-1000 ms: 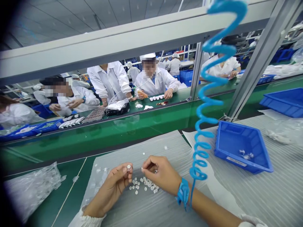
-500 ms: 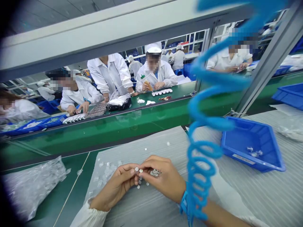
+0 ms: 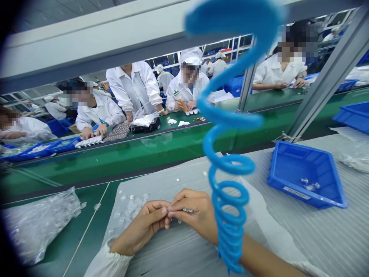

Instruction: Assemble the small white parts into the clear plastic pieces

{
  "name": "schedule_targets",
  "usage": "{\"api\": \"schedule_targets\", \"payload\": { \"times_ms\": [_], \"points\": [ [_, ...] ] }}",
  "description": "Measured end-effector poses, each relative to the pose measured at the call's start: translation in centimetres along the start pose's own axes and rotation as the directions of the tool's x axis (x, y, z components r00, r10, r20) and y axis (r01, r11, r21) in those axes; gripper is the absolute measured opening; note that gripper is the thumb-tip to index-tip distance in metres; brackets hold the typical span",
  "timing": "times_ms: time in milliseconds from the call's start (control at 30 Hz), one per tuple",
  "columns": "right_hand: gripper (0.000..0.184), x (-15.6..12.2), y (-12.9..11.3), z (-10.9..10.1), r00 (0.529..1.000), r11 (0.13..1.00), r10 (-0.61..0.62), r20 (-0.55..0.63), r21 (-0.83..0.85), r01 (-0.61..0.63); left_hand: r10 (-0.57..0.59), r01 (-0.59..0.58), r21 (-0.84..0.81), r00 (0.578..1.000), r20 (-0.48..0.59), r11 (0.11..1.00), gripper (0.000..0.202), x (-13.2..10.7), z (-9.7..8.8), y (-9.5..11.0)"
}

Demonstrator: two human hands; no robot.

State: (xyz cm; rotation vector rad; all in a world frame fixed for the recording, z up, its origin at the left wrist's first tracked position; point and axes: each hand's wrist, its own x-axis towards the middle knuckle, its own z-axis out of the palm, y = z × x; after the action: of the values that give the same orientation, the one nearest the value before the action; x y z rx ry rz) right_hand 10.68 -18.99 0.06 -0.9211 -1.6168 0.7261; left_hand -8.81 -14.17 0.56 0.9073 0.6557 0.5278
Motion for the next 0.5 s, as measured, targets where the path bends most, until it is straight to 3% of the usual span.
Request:
{"api": "schedule_targets", "payload": {
  "times_ms": [367,500],
  "points": [
    [0.016,0.7,-1.0,-0.1,1.000,1.000,0.002,0.017,-0.004,-0.002,-0.027,0.027,0.007,1.000,-0.002,1.000,0.020,-0.2,-0.4,0.0],
    [0.015,0.6,-1.3,0.0,0.997,0.995,0.072,-0.024,0.068,-0.070,-0.026,0.027,-0.028,0.999,0.040,0.999,0.020,-0.4,-0.4,0.2]
  ]
}}
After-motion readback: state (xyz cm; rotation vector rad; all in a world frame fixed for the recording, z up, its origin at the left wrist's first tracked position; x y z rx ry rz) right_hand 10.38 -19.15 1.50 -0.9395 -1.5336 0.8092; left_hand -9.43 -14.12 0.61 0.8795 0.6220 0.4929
